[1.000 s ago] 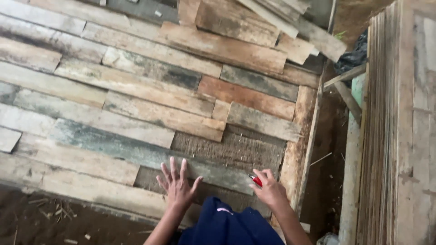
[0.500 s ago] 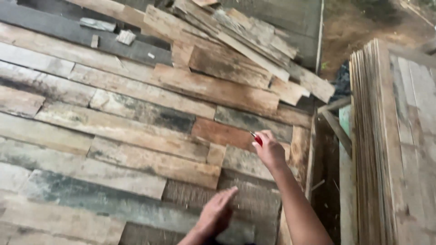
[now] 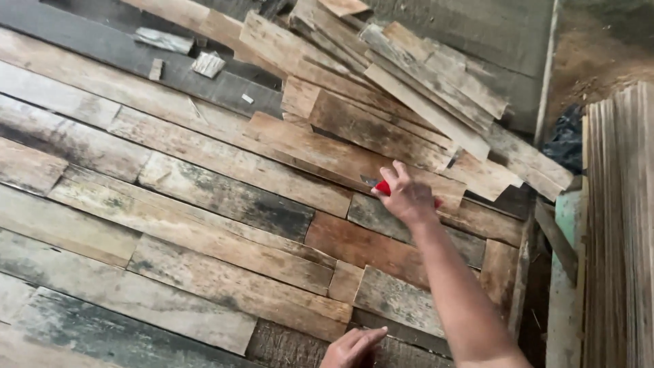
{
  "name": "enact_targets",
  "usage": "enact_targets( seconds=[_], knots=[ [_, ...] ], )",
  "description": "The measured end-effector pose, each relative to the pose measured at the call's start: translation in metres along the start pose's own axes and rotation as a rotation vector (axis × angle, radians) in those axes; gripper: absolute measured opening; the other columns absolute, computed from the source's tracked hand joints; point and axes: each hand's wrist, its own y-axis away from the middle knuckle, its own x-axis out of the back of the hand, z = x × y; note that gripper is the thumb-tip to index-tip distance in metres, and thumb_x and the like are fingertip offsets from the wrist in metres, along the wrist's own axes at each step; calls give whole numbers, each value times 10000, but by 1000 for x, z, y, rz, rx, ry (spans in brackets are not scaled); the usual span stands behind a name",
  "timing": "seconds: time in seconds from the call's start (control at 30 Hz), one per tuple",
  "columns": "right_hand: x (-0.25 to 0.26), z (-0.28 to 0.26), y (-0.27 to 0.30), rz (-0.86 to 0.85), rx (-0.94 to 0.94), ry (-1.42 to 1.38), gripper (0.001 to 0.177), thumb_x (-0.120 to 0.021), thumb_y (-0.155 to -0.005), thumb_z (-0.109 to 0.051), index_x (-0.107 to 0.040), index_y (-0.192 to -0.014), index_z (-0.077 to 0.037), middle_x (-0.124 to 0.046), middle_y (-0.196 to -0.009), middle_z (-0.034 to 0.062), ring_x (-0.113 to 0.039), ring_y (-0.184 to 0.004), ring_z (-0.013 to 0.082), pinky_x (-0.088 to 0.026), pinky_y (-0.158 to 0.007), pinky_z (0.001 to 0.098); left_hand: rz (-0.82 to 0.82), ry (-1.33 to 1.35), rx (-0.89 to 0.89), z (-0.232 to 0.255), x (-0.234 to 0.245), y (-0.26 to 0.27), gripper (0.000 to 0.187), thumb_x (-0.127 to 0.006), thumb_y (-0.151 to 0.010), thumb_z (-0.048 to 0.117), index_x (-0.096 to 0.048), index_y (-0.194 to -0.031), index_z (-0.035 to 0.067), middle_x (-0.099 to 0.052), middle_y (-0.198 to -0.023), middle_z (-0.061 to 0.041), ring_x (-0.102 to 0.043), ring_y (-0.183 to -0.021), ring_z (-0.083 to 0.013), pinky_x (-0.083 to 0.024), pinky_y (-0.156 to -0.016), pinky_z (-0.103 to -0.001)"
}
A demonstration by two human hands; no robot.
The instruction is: Cutting and fitting thin wooden strips using a utility knife to create a surface.
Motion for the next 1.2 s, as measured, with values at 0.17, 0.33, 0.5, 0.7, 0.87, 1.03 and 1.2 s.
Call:
enact_targets(
  seconds=[0.17,0.33,0.5,0.7,0.87,1.03,1.2],
  knots=[
    [3,1,-2,223,334,32,171,-636,-971,-77,-673,-1127,-19,-718,-1174,173,-722,-664,206,-654,-565,293,-31,54,62,2,1,-2,478,-662,-810,-37,-692,-1277,60,-738,-1054,-106,-703,-830,-186,-573,-741,-286],
    [63,8,25,649,312,222,305,-623,-1085,-314,-741,-985,-51,-729,-859,87,-569,-524,106,-490,-402,223,-43,90,80,16,9,-17,439,-648,-892,4,-664,-1322,89,-741,-1113,-131,-735,-952,-210,-601,-861,-330],
    [168,25,124,333,-603,-1119,192,-703,-956,-217,-726,-1108,-102,-558,-562,-11,-420,-374,92,-282,-319,246,184,348,180,33,2,-40,611,-714,-877,34,-469,-1433,-27,-496,-1516,-215,-508,-1403,-329,-429,-1128,-397],
    [114,33,240,525,-673,-1934,136,-658,-964,-133,-598,-1082,-99,-541,-624,18,-499,-493,105,-390,-414,239,251,1356,832,53,-2,-39,638,-712,-824,35,-515,-1428,-23,-661,-1253,-191,-641,-1056,-257,-520,-904,-349],
    [78,49,328,612,-732,-2086,178,-708,-933,-171,-562,-1034,-181,-521,-640,-29,-495,-484,85,-404,-494,209,240,1211,800,60,-10,1,360,-730,-892,89,-597,-1212,-11,-697,-956,-146,-711,-782,-240,-630,-740,-435],
    [-1,107,425,466,-1073,-2027,381,-760,-1000,-359,-456,-832,-204,-423,-543,-60,-470,-494,97,-390,-605,208,138,947,936,37,-28,69,382,-717,-941,104,-570,-1290,53,-693,-984,-144,-738,-752,-250,-666,-633,-446],
    [-41,87,472,586,-1253,-2003,155,-746,-971,-166,-603,-982,-223,-433,-731,-114,-475,-552,57,-419,-613,207,49,332,768,69,-6,78,603,-722,-939,279,-480,-1447,63,-681,-1143,-302,-705,-989,-502,-628,-746,-567]
  ],
)
